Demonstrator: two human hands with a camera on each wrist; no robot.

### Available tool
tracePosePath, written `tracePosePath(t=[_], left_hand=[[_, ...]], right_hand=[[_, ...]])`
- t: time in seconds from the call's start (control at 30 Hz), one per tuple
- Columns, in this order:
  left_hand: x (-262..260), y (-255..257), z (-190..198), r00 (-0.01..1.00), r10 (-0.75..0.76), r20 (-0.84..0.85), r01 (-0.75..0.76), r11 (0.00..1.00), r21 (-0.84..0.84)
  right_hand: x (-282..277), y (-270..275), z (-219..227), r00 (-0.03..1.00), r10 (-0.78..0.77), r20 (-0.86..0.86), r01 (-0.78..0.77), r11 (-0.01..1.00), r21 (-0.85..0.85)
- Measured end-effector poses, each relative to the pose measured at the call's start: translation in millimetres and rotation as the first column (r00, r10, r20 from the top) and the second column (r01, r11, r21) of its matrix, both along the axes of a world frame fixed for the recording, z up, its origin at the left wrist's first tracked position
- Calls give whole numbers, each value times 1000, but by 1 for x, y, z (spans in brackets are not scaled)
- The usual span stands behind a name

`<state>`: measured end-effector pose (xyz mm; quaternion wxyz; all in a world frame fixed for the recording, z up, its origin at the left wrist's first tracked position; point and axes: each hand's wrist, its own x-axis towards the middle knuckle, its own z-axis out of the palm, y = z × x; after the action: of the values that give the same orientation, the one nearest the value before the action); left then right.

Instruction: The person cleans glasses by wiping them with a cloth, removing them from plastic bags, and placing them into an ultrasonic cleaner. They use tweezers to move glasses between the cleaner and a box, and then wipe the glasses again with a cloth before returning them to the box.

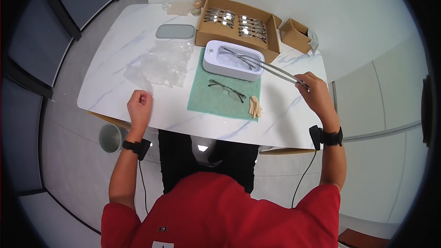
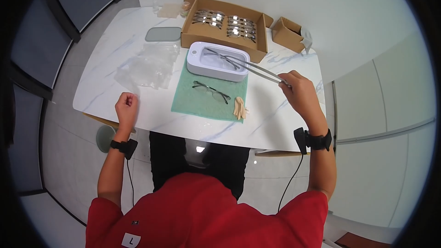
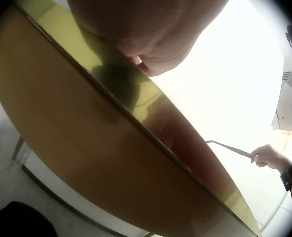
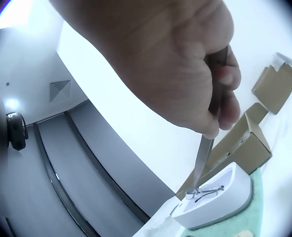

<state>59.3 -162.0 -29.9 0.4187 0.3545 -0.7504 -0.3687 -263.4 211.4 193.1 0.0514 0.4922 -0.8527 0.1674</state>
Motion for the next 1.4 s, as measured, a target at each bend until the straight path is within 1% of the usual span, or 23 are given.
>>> tracePosePath(t=[0.03,0.13,0.2,0.27,0.33,0.43,0.53,0.6,0.67,0.7,0.77,0.8,0.83,0.97,1.23,1.4], left_hand=[[0,0,0,1000,4,1,-4,1000,6],[1,-1,0,1000,6,2,-6,1000,-5],[2,-1,1,1000,7,0,-7,1000,2],[1,-1,0,1000,4,-3,-4,1000,4],[1,-1,-2,1000,3,-4,-3,1000,2],[1,-1,0,1000,-1,-9,1,1000,-31],[2,-1,-1,1000,-7,-24,7,1000,-1],[2,-3,-3,1000,-7,-26,7,1000,-2],[2,-3,-2,1000,-5,-25,5,1000,-7],[2,-2,-2,1000,-4,-23,3,1000,-12],[1,-2,-1,1000,-5,-23,5,1000,-27],[1,-2,-1,1000,-5,-26,4,999,-37],[2,-2,-1,1000,-3,-26,2,999,-43],[2,0,3,1000,1,-23,-2,998,-56],[2,0,5,1000,5,-21,-5,1000,-27],[3,1,6,999,-9,-52,7,999,-36]], right_hand=[[5,-4,3,1000,-15,22,15,1000,23],[6,1,6,1000,-15,-7,15,1000,-19],[7,9,19,999,-51,10,52,991,-120],[-1,25,20,989,-146,14,142,933,-330],[-23,47,7,938,-249,240,339,797,-500],[-43,58,-33,869,-318,379,486,692,-534],[-55,59,-99,806,-441,395,577,733,-360],[-64,59,-146,866,-476,152,499,809,-310],[-54,46,-161,838,-535,110,546,815,-193],[-51,41,-168,835,-539,110,551,816,-178],[-48,31,-179,832,-553,50,552,815,-175],[-45,27,-181,831,-556,17,551,817,-171],[-43,23,-181,821,-568,52,568,807,-161],[-42,20,-192,840,-542,39,542,833,-107],[-36,19,-182,856,-515,46,517,855,-38],[-38,14,-180,848,-529,43,529,849,14]])
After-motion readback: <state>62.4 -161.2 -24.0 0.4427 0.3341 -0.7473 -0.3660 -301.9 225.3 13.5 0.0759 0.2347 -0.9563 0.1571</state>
